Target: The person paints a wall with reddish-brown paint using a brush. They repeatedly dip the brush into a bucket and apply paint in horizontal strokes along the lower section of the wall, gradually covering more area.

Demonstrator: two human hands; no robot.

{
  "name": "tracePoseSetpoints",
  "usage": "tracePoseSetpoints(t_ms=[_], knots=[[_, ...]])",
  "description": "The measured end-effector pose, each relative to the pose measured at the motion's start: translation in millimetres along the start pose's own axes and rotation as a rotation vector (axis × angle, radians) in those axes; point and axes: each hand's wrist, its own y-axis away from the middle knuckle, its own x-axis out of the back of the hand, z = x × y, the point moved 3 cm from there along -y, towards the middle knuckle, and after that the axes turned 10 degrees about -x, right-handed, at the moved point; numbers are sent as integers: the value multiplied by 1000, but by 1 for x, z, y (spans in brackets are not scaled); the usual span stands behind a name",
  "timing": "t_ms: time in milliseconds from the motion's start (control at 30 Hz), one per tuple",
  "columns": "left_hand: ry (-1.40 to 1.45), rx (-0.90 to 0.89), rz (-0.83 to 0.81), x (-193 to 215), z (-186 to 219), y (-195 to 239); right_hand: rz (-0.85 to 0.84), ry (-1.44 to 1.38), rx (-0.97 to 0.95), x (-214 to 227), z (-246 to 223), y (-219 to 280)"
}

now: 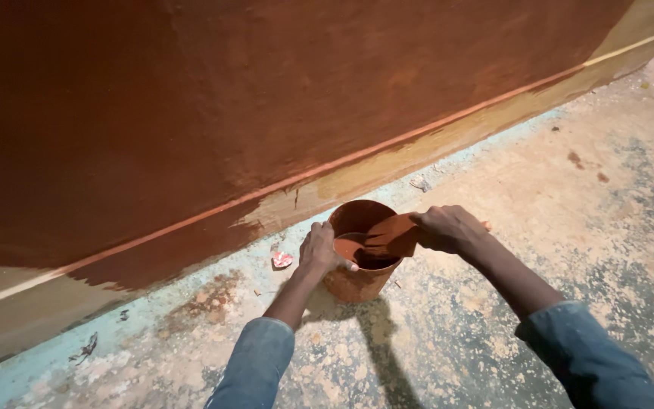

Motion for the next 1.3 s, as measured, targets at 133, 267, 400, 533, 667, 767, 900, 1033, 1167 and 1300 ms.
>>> tracePoseSetpoints(t_ms=[133,267,400,533,667,767,900,1033,1167,1300], knots=[[3,8,-1,-6,0,-6,33,-32,40,-8,-4,-3],[-21,-92,97,-8,1,8,23,30,5,-13,14,-1],[-40,-76,36,5,4,1,-18,27,86,-13,31,1],[-85,-2,-61,5,-1,-5,-56,31,47,-10,34,3],[-74,-42,-53,1,8,2,-183,35,-2,10,22,-3],[-4,-114,135,13,11,6,-121,39,-27,24,20,3],[-19,-105,91,13,4,12,-77,-44,-16,11,14,10],[-65,-37,6,15,10,6,-247,-129,-82,9,43,8],[-58,-59,14,18,11,13,-357,-283,-155,12,81,12],[-98,-72,-7,30,21,18,-320,-322,-115,10,85,4]])
